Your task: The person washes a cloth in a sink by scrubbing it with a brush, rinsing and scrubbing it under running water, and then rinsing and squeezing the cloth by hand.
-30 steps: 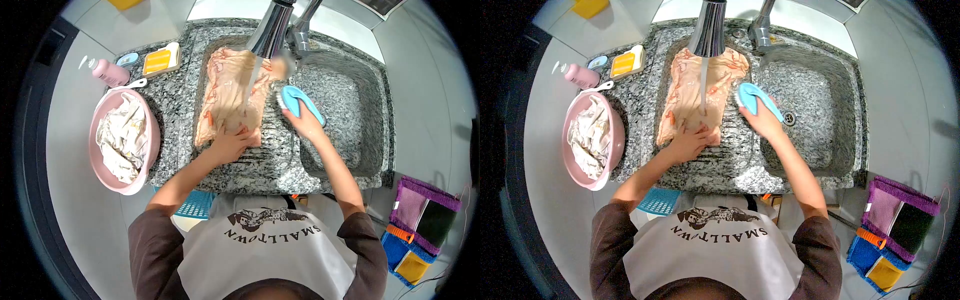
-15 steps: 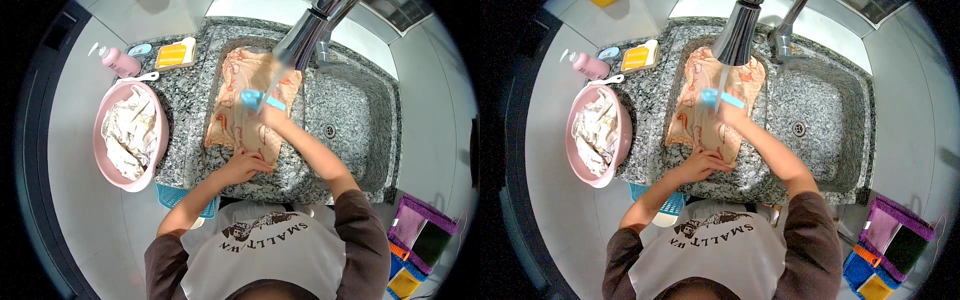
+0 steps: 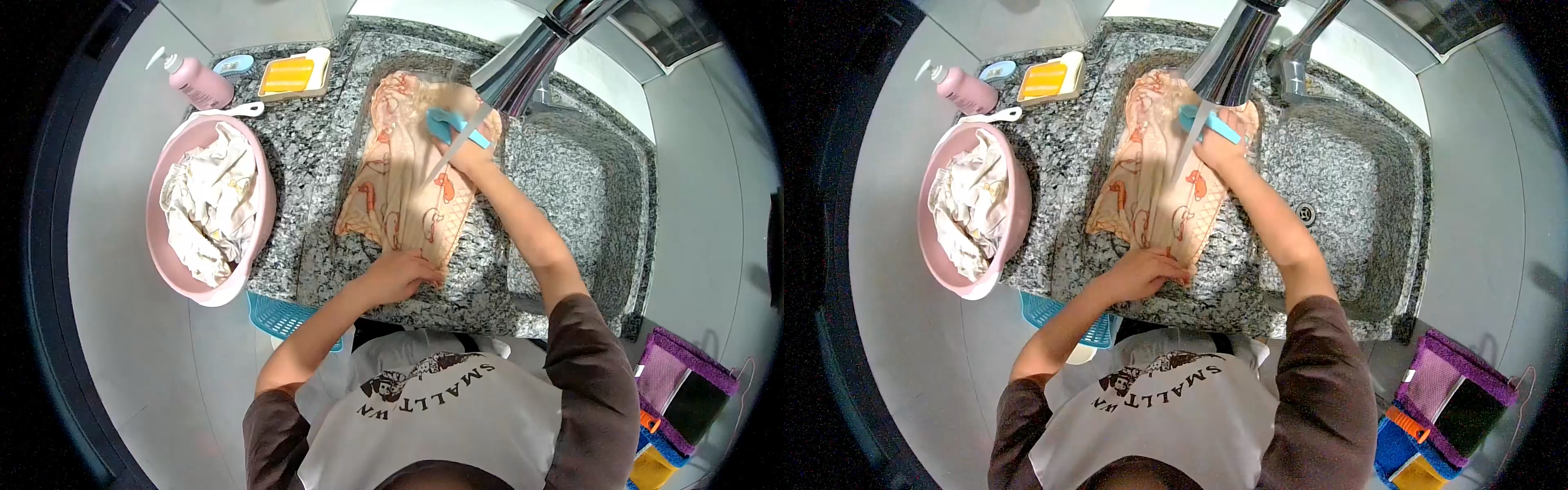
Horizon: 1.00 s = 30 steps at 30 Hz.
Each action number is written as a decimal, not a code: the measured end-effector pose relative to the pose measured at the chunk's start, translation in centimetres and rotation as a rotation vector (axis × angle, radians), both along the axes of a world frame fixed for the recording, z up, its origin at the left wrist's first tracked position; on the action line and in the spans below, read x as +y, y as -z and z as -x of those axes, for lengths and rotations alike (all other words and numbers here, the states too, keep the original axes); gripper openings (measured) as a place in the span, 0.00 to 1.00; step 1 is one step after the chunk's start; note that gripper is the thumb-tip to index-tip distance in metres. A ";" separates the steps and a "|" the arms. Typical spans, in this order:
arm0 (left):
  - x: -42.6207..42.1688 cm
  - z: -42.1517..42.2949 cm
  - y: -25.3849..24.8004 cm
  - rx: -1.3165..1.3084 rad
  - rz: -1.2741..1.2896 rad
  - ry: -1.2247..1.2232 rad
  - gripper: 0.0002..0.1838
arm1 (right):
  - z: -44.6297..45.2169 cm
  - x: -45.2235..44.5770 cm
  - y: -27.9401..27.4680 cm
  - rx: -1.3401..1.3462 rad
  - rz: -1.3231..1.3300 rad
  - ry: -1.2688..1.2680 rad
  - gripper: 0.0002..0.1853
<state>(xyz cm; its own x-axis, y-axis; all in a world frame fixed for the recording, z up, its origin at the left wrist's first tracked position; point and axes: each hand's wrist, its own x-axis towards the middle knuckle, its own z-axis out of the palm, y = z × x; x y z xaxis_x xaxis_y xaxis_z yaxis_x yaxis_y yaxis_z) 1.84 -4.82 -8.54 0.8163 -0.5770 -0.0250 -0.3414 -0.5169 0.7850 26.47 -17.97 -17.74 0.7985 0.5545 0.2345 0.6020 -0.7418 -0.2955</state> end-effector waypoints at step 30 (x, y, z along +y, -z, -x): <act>-0.1 -0.2 0.2 0.091 -0.069 -0.022 0.18 | 10.3 -0.5 -7.9 0.070 0.001 -0.305 0.23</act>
